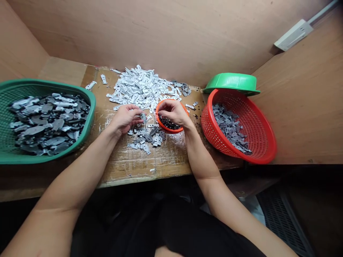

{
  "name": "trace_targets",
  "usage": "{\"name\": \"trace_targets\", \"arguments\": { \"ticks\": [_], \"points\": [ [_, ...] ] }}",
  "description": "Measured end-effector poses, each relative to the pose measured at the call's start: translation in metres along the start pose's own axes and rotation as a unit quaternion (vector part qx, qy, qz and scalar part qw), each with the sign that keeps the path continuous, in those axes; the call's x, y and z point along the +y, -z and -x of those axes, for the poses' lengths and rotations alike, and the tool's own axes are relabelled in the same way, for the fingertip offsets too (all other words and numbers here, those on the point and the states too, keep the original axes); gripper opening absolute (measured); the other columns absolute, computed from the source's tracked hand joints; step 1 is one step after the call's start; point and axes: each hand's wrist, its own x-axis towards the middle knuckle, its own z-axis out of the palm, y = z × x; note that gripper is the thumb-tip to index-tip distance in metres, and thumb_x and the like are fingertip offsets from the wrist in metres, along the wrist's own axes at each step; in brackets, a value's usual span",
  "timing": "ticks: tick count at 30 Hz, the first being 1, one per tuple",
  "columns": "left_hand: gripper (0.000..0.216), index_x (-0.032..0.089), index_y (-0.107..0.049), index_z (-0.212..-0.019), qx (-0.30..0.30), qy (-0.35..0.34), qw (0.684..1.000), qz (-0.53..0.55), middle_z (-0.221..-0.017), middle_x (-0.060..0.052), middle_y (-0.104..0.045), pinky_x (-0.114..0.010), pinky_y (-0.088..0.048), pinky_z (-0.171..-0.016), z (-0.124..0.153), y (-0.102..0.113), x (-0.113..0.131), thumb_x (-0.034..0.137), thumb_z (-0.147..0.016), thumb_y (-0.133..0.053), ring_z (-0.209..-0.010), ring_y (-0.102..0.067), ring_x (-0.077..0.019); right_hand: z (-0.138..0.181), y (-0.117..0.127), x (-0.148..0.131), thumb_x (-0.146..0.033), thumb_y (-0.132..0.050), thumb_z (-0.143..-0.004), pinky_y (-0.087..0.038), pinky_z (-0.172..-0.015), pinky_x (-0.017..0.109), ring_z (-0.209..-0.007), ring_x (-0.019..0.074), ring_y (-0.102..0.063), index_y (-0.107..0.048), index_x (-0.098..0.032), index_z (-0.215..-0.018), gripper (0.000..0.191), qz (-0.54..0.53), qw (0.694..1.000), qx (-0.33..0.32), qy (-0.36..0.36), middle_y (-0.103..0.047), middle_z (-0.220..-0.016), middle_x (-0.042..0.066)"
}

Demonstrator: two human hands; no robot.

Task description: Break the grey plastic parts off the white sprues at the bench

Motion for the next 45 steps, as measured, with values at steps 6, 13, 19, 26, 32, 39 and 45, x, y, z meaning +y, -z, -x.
{"name": "trace_targets", "arguments": {
  "ticks": [6,13,19,26,32,39,45],
  "points": [
    [0.021,0.02,-0.065,-0.084,0.032,-0.027,0.999,-0.012,-0.071,0.0,-0.073,-0.019,-0.049,-0.047,0.003,-0.005,-0.002,0.007,-0.084,-0.082,-0.056,-0.069,-0.0129,-0.001,-0.052,-0.011,-0.03,-0.071,-0.088,-0.047,-0.076,0.036,-0.078,0.0175,-0.058,-0.068,-0.022,-0.089,0.008,-0.049,0.997,-0.045,0.043,-0.068,-0.083,0.0],
    [0.017,0.019,-0.066,-0.086,0.03,-0.028,0.999,-0.012,-0.079,-0.003,-0.078,-0.02,-0.042,-0.047,0.004,-0.003,-0.001,0.008,-0.086,-0.08,-0.059,-0.073,-0.0133,-0.002,-0.05,-0.009,-0.022,-0.069,-0.084,-0.044,-0.074,0.034,-0.074,0.0162,-0.055,-0.066,-0.022,-0.081,0.004,-0.01,0.999,0.013,0.029,-0.066,-0.078,-0.001],
    [0.017,0.019,-0.066,-0.083,0.016,-0.021,1.0,-0.008,-0.076,-0.002,-0.076,-0.02,-0.037,-0.047,0.004,-0.003,-0.001,0.011,-0.081,-0.081,-0.061,-0.073,-0.0149,-0.004,-0.052,-0.007,-0.028,-0.076,-0.08,-0.047,-0.069,0.033,-0.071,0.0156,-0.055,-0.063,-0.023,-0.083,0.014,-0.1,0.994,-0.012,-0.038,-0.064,-0.077,-0.002],
    [0.021,0.02,-0.065,-0.083,0.058,-0.018,0.998,-0.031,-0.074,-0.001,-0.071,-0.021,-0.038,-0.044,-0.007,0.001,-0.003,0.012,-0.079,-0.084,-0.06,-0.074,-0.0162,-0.008,-0.006,0.008,-0.02,-0.068,-0.094,-0.052,-0.081,0.038,-0.081,0.0188,-0.06,-0.066,-0.023,-0.084,0.011,0.056,0.993,0.085,-0.054,-0.067,-0.083,0.001],
    [0.024,0.022,-0.065,-0.083,0.06,-0.023,0.998,-0.028,-0.078,-0.005,-0.074,-0.019,-0.038,-0.044,-0.013,0.011,0.002,0.017,-0.08,-0.089,-0.064,-0.075,-0.0187,-0.002,0.025,0.026,-0.008,-0.069,-0.093,-0.053,-0.095,0.044,-0.086,0.0221,-0.064,-0.07,-0.023,-0.087,0.016,0.245,0.965,0.073,-0.055,-0.074,-0.091,0.004],
    [0.022,0.021,-0.066,-0.08,0.064,-0.033,0.997,-0.042,-0.084,-0.007,-0.079,-0.021,-0.037,-0.046,-0.008,0.01,0.006,0.018,-0.082,-0.088,-0.064,-0.075,-0.0171,-0.012,0.006,0.048,-0.005,-0.066,-0.093,-0.052,-0.094,0.049,-0.086,0.0256,-0.059,-0.062,-0.025,-0.076,0.026,0.316,0.948,0.009,-0.019,-0.068,-0.088,0.008],
    [0.021,0.021,-0.069,-0.079,0.064,-0.023,0.997,-0.031,-0.079,-0.006,-0.076,-0.023,-0.04,-0.046,-0.005,0.005,0.004,0.015,-0.082,-0.089,-0.061,-0.074,-0.0172,-0.005,0.014,0.04,-0.005,-0.068,-0.087,-0.051,-0.09,0.045,-0.081,0.0214,-0.058,-0.067,-0.024,-0.08,0.02,0.197,0.979,0.04,-0.038,-0.068,-0.083,0.002]
  ]
}}
